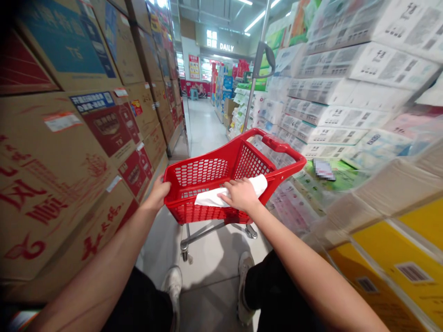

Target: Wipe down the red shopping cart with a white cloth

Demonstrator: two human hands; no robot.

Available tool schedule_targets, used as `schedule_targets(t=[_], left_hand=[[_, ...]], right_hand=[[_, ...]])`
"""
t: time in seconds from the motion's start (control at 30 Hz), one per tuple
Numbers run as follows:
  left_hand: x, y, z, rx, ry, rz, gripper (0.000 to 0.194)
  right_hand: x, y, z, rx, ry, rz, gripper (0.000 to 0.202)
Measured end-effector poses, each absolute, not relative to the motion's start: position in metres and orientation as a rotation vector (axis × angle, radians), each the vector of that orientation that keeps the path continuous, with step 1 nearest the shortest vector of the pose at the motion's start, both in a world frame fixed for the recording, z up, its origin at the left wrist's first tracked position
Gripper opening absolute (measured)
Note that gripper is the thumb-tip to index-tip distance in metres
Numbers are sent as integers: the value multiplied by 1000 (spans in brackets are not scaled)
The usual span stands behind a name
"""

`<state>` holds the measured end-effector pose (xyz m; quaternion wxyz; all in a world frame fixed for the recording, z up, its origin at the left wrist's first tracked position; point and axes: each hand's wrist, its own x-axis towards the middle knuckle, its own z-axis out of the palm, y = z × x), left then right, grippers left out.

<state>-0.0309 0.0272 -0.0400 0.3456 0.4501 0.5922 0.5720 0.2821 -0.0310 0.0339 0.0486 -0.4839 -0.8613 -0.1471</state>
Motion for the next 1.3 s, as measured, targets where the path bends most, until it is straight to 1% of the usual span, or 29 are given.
schedule_targets(t=[0.1,0.23,0.33,0.43,0.5,0.6,0.67,0.8,0.9,1.0,1.13,1.23,1.3], left_hand=[[-28,27,-42,1032,1561,1470,56],[-33,31,-42,936,1575,1454,68],[-42,34,-40,929,1567,1437,74],[-50,35,-38,983,1547,1432,65],[-53,33,-37,1028,1528,1441,57],[-56,30,-36,1076,1507,1452,51],[-56,29,-35,1091,1497,1456,48],[-52,29,-36,1077,1463,1465,47],[-46,31,-41,1029,1439,1473,50],[-42,36,-49,966,1437,1478,52],[-43,41,-55,913,1446,1473,56],[-45,39,-54,914,1432,1455,57],[-47,36,-51,936,1399,1436,59]], right_hand=[[238,-33,29,-1345,-2785,-293,50],[178,-32,23,-1170,-2844,-165,50],[160,-28,23,-1136,-2831,-128,48],[170,-24,26,-1256,-2841,-117,49],[191,-21,32,-1399,-2844,-126,58],[235,-16,47,-1639,-2808,-192,74],[266,-10,58,-1790,-2780,-217,78],[299,1,74,-1920,-2804,-89,76],[287,6,71,-1946,-2844,-13,71],[251,8,58,-1866,-2901,55,66],[193,1,40,-1639,-2960,114,63],[164,-9,31,-1489,-2916,42,62],[160,-14,29,-1447,-2873,-8,63]])
